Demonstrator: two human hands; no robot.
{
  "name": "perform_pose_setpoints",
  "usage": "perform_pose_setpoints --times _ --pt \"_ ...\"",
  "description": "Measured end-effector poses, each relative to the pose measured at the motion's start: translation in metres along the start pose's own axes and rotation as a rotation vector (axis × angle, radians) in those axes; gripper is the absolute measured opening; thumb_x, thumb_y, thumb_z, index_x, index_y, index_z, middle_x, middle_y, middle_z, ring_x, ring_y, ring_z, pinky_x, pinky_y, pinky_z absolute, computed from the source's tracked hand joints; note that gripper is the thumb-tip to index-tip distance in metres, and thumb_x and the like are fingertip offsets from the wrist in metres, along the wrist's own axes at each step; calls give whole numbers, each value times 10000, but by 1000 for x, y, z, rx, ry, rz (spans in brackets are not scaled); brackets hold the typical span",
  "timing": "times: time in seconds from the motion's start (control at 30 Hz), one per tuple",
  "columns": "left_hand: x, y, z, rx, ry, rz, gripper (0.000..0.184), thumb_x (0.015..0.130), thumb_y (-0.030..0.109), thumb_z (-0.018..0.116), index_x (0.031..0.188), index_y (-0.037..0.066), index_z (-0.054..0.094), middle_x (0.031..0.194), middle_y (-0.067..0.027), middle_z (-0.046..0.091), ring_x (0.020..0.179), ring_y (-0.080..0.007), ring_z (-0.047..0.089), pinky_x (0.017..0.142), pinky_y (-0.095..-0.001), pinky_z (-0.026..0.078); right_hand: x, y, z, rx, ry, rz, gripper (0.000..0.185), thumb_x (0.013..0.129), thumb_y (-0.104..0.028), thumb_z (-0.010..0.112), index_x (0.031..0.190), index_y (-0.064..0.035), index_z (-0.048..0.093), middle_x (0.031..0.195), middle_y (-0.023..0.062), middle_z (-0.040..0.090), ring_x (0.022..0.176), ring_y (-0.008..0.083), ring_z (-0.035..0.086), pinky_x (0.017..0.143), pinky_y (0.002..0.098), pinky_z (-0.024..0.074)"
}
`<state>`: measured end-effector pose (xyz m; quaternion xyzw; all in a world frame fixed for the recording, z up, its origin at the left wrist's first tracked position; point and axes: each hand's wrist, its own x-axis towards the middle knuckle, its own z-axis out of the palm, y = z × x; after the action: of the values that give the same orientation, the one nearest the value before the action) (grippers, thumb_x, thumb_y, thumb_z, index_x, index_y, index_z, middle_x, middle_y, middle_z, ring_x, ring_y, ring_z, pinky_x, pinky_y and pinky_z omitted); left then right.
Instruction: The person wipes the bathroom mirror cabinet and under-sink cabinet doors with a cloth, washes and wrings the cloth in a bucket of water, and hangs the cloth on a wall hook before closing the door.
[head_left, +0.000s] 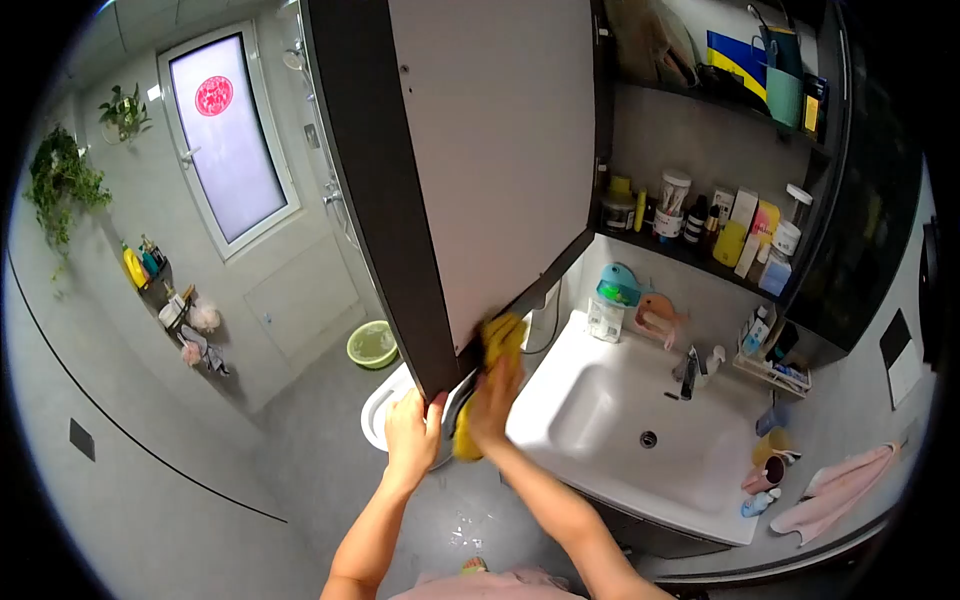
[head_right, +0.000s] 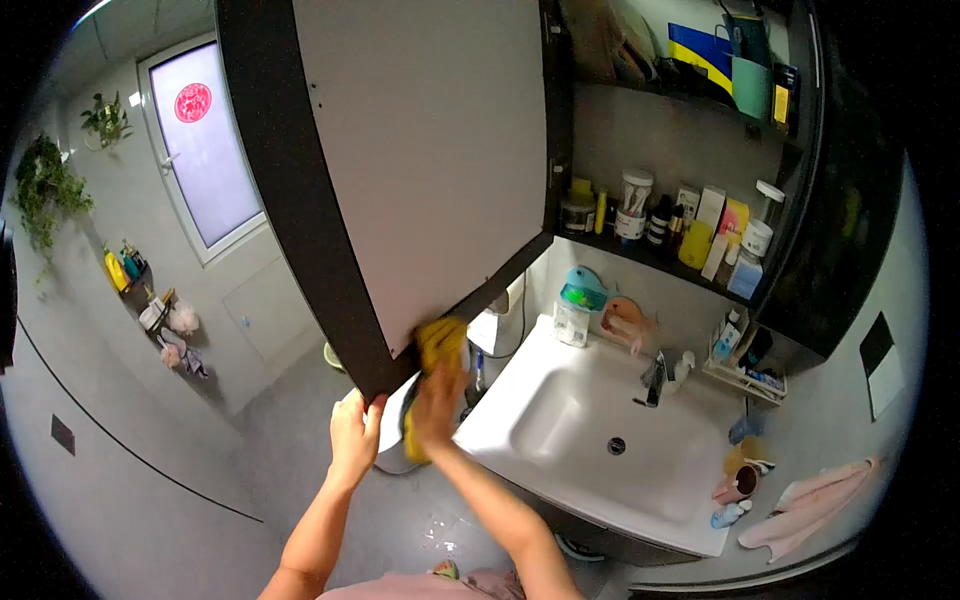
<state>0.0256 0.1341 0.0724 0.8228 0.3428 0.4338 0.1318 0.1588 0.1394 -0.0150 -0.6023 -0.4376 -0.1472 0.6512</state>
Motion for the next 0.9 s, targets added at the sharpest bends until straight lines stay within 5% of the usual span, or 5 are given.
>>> perform_pose_setpoints --times 0.1,0.27,0.33,0.5,0.9 --pt "0 5 -2 -68 7 5 164 940 205 555 983 62 620 813 -133 640 721 -337 561 688 -399 366 -36 -7 -2 112 -27 -282 532 894 -79 526 1383 41 352 1477 319 251 1345 490 274 1096 566 225" --pt "-1 5 -5 -50 -45 -46 179 941 192 541 1045 61 607 839 -156 643 754 -371 569 699 -425 389 31 41 -3 -51 19 -99 527 976 -82 442 1459 45 275 1522 270 242 1414 446 200 1158 501 165" --pt "1 5 -6 -45 -70 -67 174 949 203 535 1023 60 601 832 -154 631 746 -371 563 696 -425 387 84 42 -12 -17 45 221 525 990 -85 426 1482 4 264 1522 252 245 1407 414 232 1167 458 181" --pt "-2 8 -9 -65 -124 -65 174 955 211 528 1000 57 594 835 -145 627 750 -358 563 706 -423 385 130 67 -29 72 135 128 510 990 -60 424 1483 -28 295 1481 218 304 1375 377 300 1151 415 233" --pt "-5 -11 -3 -184 -92 17 223 984 157 431 1115 42 570 892 -217 638 792 -429 561 730 -470 406 -63 -36 -13 226 -64 -176 444 900 -53 526 1341 -3 502 1455 310 318 1291 496 361 1081 561 273"
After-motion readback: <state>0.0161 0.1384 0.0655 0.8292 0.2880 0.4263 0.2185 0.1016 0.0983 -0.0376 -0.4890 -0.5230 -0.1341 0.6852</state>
